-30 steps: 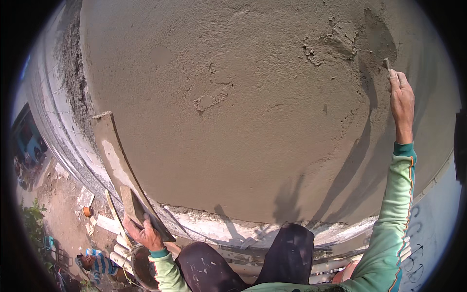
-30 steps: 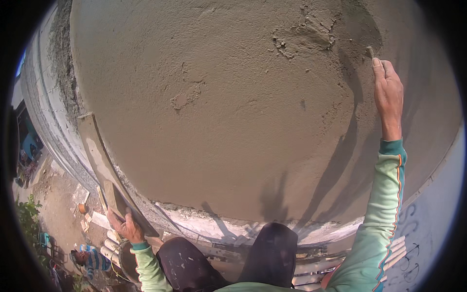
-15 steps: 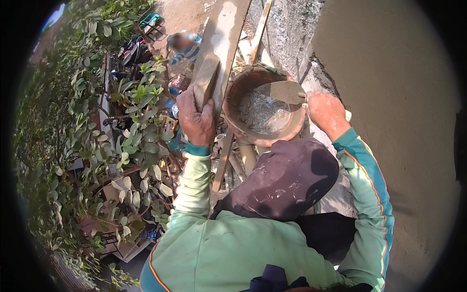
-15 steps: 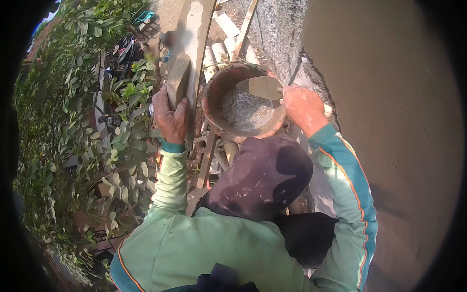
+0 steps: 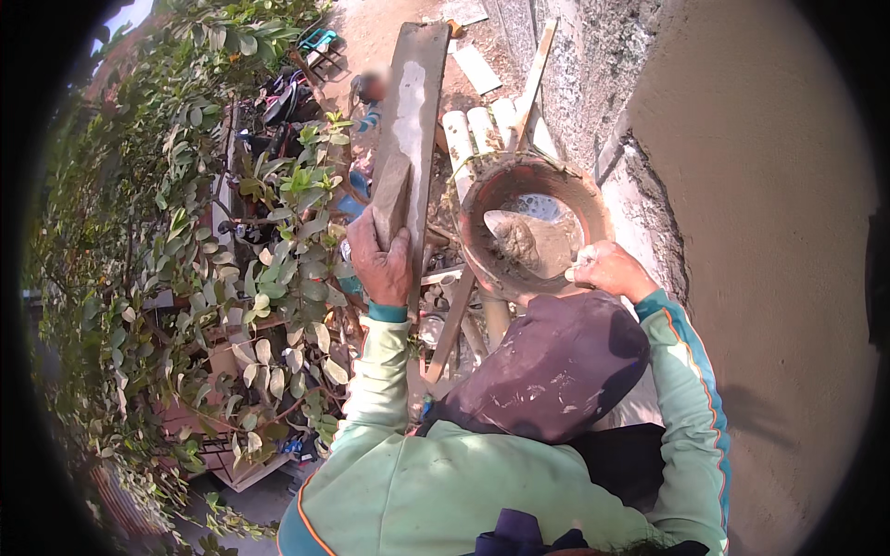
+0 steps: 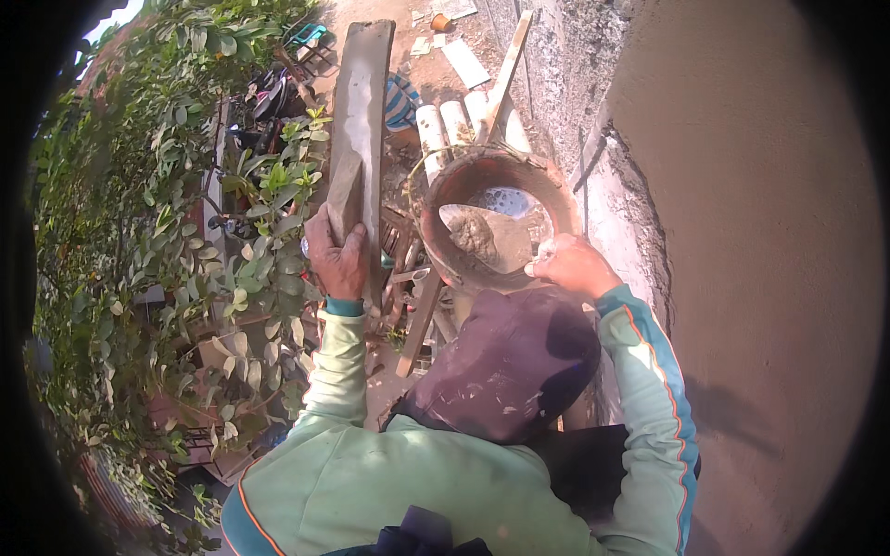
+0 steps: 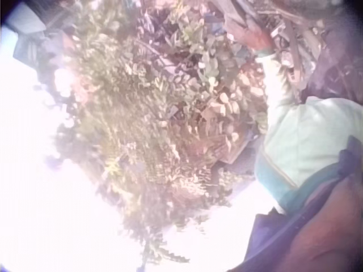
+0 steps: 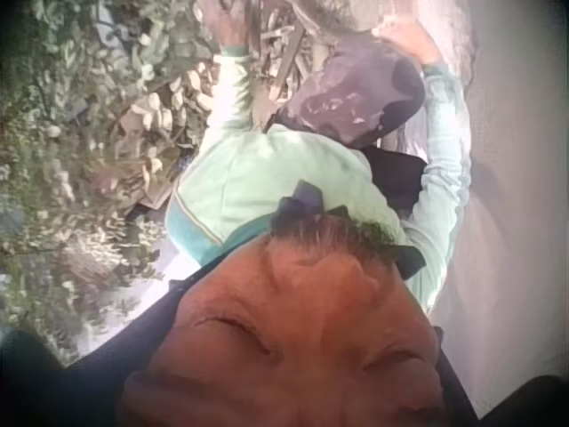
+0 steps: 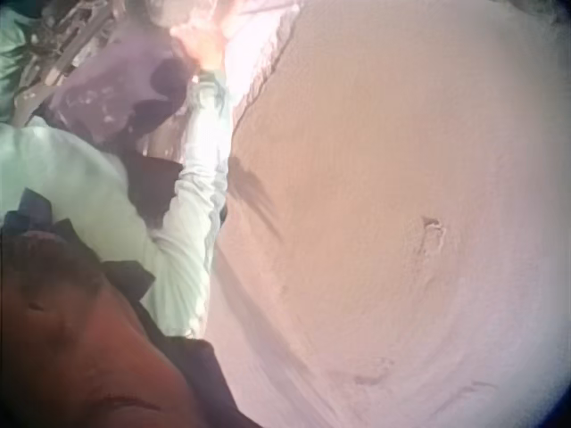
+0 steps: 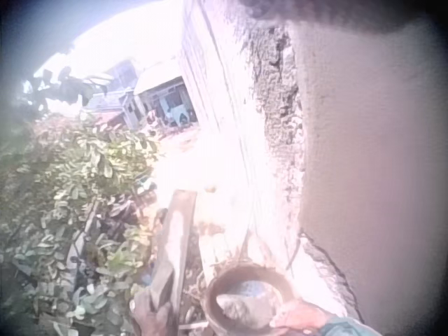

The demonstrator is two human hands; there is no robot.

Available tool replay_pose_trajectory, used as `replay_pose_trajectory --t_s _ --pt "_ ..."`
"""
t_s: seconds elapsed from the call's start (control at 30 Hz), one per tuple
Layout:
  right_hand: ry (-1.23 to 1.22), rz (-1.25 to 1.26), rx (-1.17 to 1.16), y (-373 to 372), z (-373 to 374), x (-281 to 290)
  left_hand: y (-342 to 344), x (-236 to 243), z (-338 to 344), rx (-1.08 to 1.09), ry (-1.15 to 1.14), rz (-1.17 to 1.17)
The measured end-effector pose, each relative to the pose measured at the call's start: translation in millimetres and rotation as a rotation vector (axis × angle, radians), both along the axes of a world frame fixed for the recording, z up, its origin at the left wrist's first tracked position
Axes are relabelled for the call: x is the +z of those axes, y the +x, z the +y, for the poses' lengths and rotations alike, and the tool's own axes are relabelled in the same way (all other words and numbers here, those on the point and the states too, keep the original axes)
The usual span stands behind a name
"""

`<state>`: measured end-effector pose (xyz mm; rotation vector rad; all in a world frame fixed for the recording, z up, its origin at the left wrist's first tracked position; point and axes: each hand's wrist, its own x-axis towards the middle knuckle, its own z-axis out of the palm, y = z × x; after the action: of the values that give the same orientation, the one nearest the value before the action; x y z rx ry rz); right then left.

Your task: The person applies and smooths wet cement onto a vertical wall using a trowel and a wooden float. They scoop cement from a bucket, spread it on the wall, and repeatedly smooth the surface to create an even finish.

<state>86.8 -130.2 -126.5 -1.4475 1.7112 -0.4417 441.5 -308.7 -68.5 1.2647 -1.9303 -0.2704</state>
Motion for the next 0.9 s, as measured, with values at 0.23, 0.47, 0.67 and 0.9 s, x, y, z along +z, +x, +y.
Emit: replay_pose_trajectory --t_s 0.23,0.47,0.67,0.9 --pt "0.154 -0.571 -0.489 -58.5 96.0 95.6 -126.0 48.3 -21.7 -0.247 -0.011 0.291" --pt "-0.234 -1.071 -0.927 -16.1 262.5 219.1 -232.5 130.1 -6.7 -0.533 0.068 0.684" --pt "-1.136 -1.176 -1.579 135.4 386.0 272.3 -340.7 163.8 57.7 -0.760 -0.030 0.882" --pt "-2.038 0.070 -1.738 169.2 453.8 362.8 -407.9 248.0 102.4 -0.930 -0.273 0.919"
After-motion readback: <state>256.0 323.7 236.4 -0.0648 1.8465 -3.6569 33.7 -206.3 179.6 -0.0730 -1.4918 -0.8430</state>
